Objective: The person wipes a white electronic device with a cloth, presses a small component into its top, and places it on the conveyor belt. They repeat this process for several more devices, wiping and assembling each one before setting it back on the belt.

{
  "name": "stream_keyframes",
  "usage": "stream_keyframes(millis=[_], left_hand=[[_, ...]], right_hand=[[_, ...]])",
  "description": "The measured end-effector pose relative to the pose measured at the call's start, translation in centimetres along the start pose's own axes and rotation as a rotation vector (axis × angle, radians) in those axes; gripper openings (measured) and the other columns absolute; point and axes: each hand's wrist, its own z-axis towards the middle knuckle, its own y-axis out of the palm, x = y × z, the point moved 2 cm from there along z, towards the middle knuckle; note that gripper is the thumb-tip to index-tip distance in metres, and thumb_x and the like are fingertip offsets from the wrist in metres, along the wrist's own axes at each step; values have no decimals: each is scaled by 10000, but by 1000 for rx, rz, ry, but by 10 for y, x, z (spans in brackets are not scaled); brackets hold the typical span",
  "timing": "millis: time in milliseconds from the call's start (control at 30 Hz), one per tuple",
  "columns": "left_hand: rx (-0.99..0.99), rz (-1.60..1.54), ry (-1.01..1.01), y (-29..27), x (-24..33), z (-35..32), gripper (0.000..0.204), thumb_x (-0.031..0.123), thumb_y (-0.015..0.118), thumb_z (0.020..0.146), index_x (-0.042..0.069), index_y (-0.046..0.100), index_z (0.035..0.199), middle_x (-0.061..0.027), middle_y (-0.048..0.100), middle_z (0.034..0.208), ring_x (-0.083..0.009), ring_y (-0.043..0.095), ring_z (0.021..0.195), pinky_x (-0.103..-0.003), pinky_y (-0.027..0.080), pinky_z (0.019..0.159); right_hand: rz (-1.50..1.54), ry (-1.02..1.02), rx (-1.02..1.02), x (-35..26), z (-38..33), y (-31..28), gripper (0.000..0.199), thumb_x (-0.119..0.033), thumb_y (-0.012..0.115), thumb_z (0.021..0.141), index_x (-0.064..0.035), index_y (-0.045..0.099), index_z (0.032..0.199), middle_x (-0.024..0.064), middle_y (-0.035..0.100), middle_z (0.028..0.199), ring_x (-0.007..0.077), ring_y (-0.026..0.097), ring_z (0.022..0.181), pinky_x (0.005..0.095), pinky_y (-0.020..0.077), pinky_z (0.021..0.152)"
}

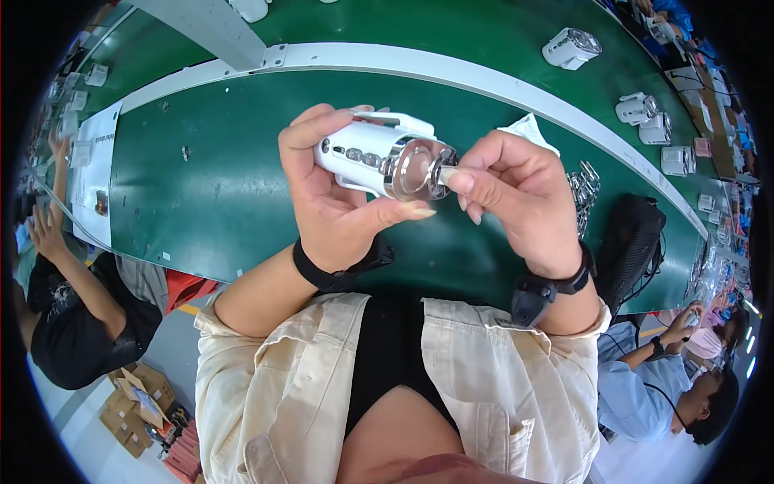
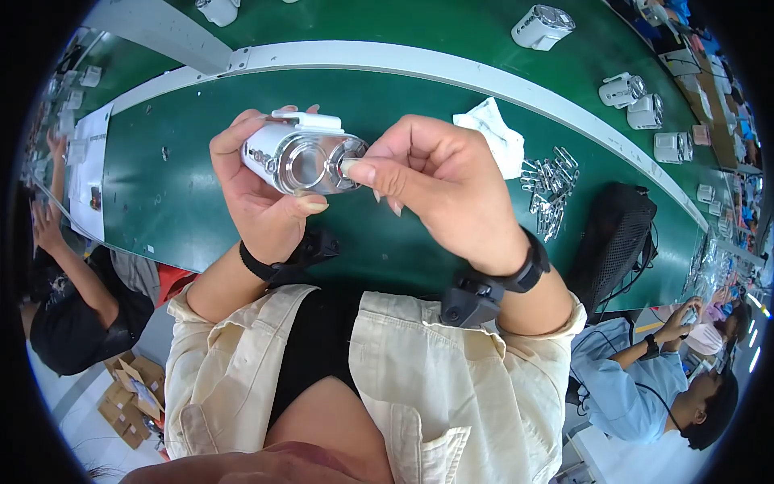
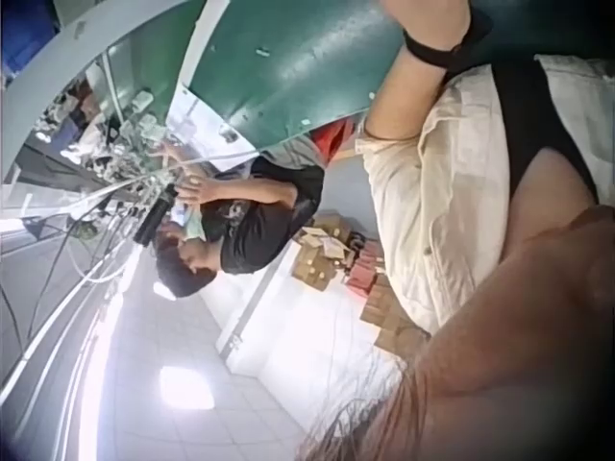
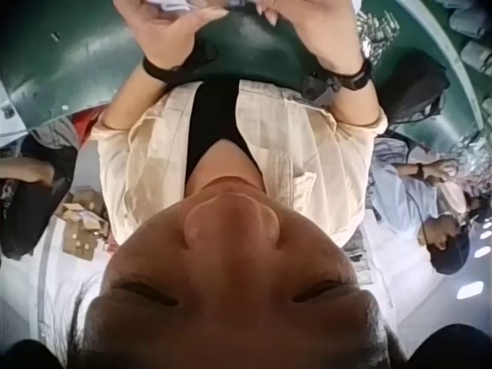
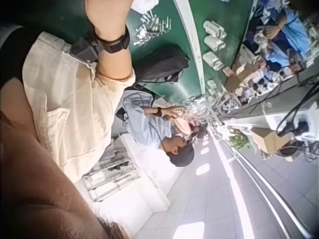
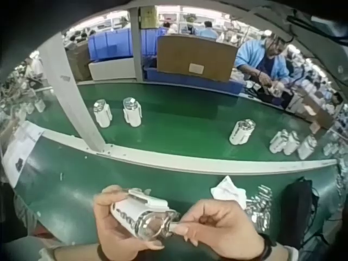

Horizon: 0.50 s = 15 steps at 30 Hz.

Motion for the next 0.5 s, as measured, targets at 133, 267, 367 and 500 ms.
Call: stream_keyframes(millis=[133,267,367,500], left_hand=[[-112,73,140,-2,-2,5,928,175,938,560,86,362,1282,-92,389,1228,-254,511,1171,-379,468,991],[-145,127,171,-1,0,6,916,164,933,571,86,364,1284,-90,398,1247,-253,515,1165,-380,463,998],[-60,-11,7,2,-1,2,904,160,928,579,83,366,1283,-90,400,1264,-253,517,1167,-382,461,1001],[102,-134,-231,2,1,-3,892,144,922,590,82,366,1285,-93,393,1302,-249,520,1171,-385,464,1001]], right_hand=[[-40,71,-63,-4,6,-8,104,-55,706,854,9,628,831,27,621,719,62,521,595,196,403,534],[-99,93,-83,-5,8,-14,103,-47,712,846,14,633,821,25,628,726,56,523,598,193,410,540],[-121,76,-75,-5,6,-12,92,-40,709,846,21,642,838,29,634,740,58,529,609,193,417,551],[-130,12,-28,-7,1,-6,87,-32,701,853,35,657,887,41,643,774,69,544,640,195,428,574]])
